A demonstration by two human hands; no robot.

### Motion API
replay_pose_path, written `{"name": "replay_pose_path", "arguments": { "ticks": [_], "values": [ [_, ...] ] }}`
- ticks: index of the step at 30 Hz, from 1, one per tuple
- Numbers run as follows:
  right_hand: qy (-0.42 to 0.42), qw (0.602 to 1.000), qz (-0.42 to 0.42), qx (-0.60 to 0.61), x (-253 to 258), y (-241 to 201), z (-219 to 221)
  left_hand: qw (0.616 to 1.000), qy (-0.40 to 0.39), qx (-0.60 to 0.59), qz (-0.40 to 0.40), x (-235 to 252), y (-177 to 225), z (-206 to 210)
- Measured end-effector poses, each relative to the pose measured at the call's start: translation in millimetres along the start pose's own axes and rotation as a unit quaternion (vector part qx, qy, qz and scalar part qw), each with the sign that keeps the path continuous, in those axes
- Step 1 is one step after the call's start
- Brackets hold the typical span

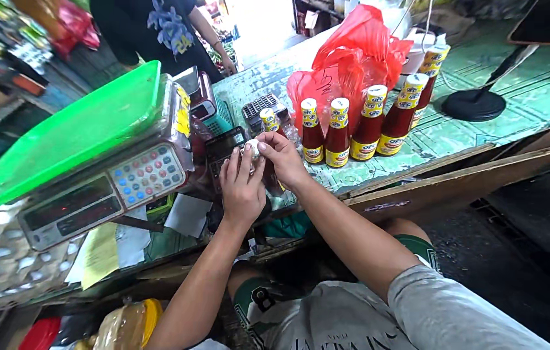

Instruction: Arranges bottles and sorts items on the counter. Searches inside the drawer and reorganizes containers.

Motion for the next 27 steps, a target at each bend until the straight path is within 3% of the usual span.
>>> {"name": "replay_pose_path", "arguments": {
  "ticks": [2, 4, 7, 9, 12, 17, 19, 24, 27],
  "values": [
    [-0.002, 1.000, 0.001, 0.008, 0, 0, -2, 0.995, 0.058, -0.079, -0.010, 3, -3, -14],
    [-0.002, 1.000, 0.001, 0.003, 0, 0, -4, 0.979, 0.107, -0.151, -0.081, 11, -14, -29],
    [0.006, 1.000, 0.003, -0.003, 0, -1, -4, 0.919, 0.088, -0.297, -0.245, 28, -39, -24],
    [0.010, 1.000, 0.006, 0.000, -2, 0, -3, 0.878, 0.065, -0.369, -0.299, 36, -47, -9],
    [0.007, 1.000, 0.003, 0.006, -1, 0, -4, 0.883, 0.063, -0.365, -0.288, 40, -50, 1],
    [0.002, 1.000, 0.005, 0.018, -2, 4, -7, 0.939, 0.084, -0.274, -0.188, 39, -42, 1],
    [-0.001, 1.000, 0.003, 0.024, -3, 3, -8, 0.934, 0.072, -0.284, -0.204, 40, -42, 1],
    [-0.004, 1.000, -0.006, -0.003, -4, 4, -13, 0.880, 0.016, -0.372, -0.296, 39, -46, 1],
    [0.011, 0.996, -0.017, -0.092, -10, 6, -18, 0.895, 0.004, -0.351, -0.276, 45, -49, -5]
  ]
}}
Point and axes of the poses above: each hand's wrist, its own x-axis towards the middle knuckle, its own z-axis out of the palm, y = z × x, the point moved 7 cm from there along x, towards the middle knuckle, and after that the axes turned 12 degrees about z, right-handed, at the moved point
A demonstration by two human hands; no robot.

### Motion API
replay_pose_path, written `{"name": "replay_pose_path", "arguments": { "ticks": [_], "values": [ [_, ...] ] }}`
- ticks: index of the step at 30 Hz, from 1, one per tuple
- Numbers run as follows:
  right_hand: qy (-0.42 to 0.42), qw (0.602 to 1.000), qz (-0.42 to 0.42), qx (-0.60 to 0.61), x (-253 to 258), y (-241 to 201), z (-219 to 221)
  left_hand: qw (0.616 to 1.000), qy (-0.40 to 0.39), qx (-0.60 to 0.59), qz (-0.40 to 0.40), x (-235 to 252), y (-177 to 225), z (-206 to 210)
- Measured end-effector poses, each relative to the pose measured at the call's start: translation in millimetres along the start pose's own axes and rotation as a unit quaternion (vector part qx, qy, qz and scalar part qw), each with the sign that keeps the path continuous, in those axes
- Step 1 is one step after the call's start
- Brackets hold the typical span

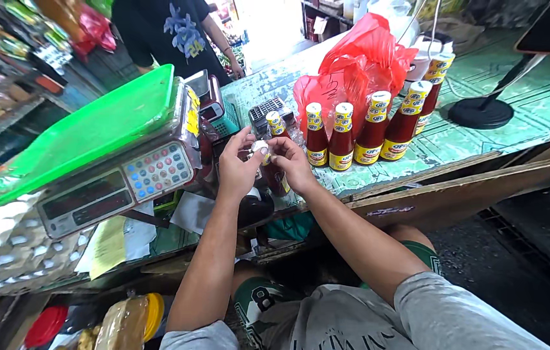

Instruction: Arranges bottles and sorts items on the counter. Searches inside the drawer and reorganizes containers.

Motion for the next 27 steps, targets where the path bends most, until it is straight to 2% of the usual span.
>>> {"name": "replay_pose_path", "arguments": {
  "ticks": [3, 6, 10, 14, 18, 20, 23, 27],
  "values": [
    [-0.010, 0.985, 0.032, -0.170, -6, 13, 1, 0.998, -0.025, 0.032, 0.038, 9, 5, 0],
    [0.011, 0.959, 0.088, -0.268, -7, 38, 3, 0.999, -0.009, 0.009, 0.048, 15, -4, 4],
    [0.047, 0.960, 0.074, -0.266, -3, 43, 0, 0.999, -0.014, 0.024, 0.042, 12, -4, 7],
    [0.032, 0.966, 0.089, -0.240, -2, 45, -1, 0.996, -0.092, 0.021, -0.003, 8, -5, 3],
    [0.020, 0.966, 0.070, -0.249, -2, 44, -2, 0.996, -0.065, -0.009, 0.052, 13, 14, -10],
    [0.025, 0.965, 0.064, -0.255, -3, 43, -2, 0.996, -0.067, 0.029, 0.050, 22, 16, -12],
    [0.026, 0.963, 0.065, -0.260, -4, 42, -1, 0.990, -0.114, 0.084, -0.001, 29, 16, -3],
    [0.034, 0.960, 0.074, -0.267, -4, 43, -2, 0.984, -0.098, 0.140, 0.051, 24, 15, 12]
  ]
}}
Point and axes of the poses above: each hand's wrist, its own x-axis towards the middle knuckle, its own z-axis out of the palm, y = z × x, the point moved 7 cm from there along x, towards the middle knuckle, and after that the axes turned 12 degrees about z, right-handed, at the moved point
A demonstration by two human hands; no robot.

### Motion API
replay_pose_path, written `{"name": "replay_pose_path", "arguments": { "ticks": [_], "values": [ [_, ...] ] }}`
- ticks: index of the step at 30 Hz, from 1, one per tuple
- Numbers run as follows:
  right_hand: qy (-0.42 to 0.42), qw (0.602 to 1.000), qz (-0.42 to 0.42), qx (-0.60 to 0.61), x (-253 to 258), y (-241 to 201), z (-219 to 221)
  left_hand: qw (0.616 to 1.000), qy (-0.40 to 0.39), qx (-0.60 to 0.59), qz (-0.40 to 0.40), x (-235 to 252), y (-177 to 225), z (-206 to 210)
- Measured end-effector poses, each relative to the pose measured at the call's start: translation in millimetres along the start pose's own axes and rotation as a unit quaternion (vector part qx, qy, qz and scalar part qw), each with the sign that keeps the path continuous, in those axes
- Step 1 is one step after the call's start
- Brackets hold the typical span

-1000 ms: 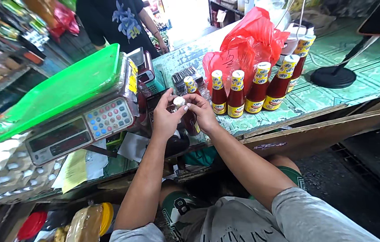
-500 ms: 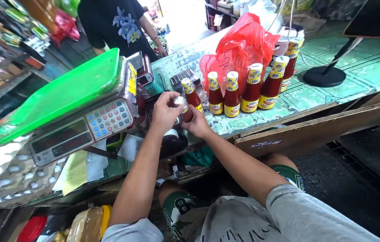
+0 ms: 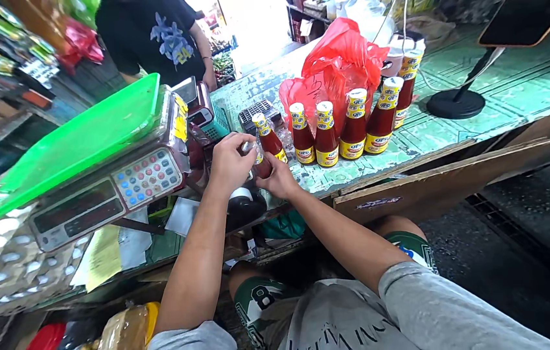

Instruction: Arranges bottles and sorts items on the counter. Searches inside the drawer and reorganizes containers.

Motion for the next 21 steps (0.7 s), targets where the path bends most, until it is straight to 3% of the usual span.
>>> {"name": "replay_pose_path", "arguments": {
  "ticks": [7, 11, 15, 21],
  "values": [
    [0.034, 0.998, 0.037, -0.031, -3, 16, 2, 0.998, -0.044, 0.020, -0.044, -7, -5, 6],
    [0.017, 0.998, 0.063, -0.023, 0, 20, 2, 0.999, -0.008, -0.032, -0.021, -12, 0, -5],
    [0.007, 1.000, 0.000, 0.014, -14, 5, 9, 0.997, -0.032, -0.065, 0.014, -19, 10, -6],
    [-0.004, 0.988, -0.139, 0.062, -101, -47, -84, 0.957, -0.011, -0.270, 0.108, -30, 88, 23]
  ]
}}
Point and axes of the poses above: each hand's wrist, its own x-axis towards the middle knuckle, its own z-axis out of the palm, y = z × x, the point moved 7 cm from there along x, towards the middle knuckle, and after that the axes turned 12 degrees about z, right-handed, at the moved point
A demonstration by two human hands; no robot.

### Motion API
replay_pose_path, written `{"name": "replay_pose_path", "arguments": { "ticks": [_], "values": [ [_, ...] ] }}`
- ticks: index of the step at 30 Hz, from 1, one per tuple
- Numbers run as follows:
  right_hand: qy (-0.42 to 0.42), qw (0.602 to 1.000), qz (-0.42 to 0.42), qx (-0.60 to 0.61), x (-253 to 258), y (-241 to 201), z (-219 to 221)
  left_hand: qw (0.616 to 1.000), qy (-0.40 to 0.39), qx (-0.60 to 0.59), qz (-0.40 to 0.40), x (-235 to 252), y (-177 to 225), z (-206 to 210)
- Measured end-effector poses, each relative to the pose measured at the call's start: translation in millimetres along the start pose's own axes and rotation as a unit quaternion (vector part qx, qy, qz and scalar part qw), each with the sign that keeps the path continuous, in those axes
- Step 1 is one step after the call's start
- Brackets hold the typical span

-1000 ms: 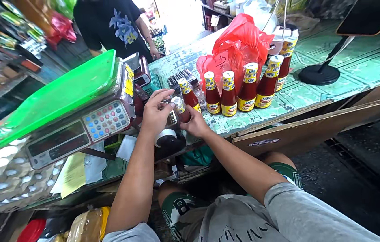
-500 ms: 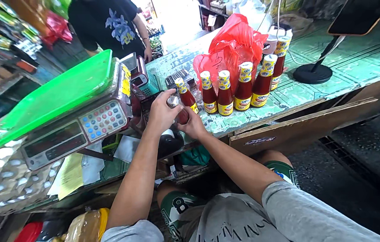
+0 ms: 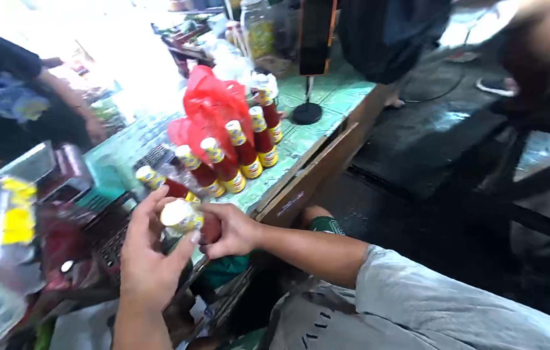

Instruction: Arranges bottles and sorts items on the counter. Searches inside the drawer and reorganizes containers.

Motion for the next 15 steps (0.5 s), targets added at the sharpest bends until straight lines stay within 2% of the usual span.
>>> {"name": "replay_pose_path", "arguments": {
  "ticks": [3, 4, 7, 10, 12, 15],
  "values": [
    [0.093, 0.993, -0.017, 0.065, -44, -19, -85, 0.998, -0.008, -0.069, 0.000, -24, -16, 45],
    [0.142, 0.988, -0.002, 0.065, -57, -20, -119, 0.999, -0.007, -0.045, -0.012, -36, -32, 58],
    [0.319, 0.946, 0.054, 0.024, -83, -11, -232, 0.990, 0.006, 0.136, -0.034, -65, -81, 78],
    [0.443, 0.894, 0.057, -0.027, -84, 7, -341, 0.970, 0.023, 0.239, -0.048, -85, -118, 85],
    [0.472, 0.876, 0.080, -0.052, -76, 20, -393, 0.958, 0.036, 0.279, -0.048, -95, -132, 92],
    [0.465, 0.876, 0.118, -0.054, -51, 41, -446, 0.946, 0.048, 0.319, -0.040, -93, -133, 98]
  ]
}}
Point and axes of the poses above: each hand's wrist, its own x-axis towards the middle knuckle, its own z-axis out of the palm, y = z × x, the point moved 7 cm from there along x, towards the middle knuckle, and after that the axes turned 12 degrees about z, right-handed, at the moved point
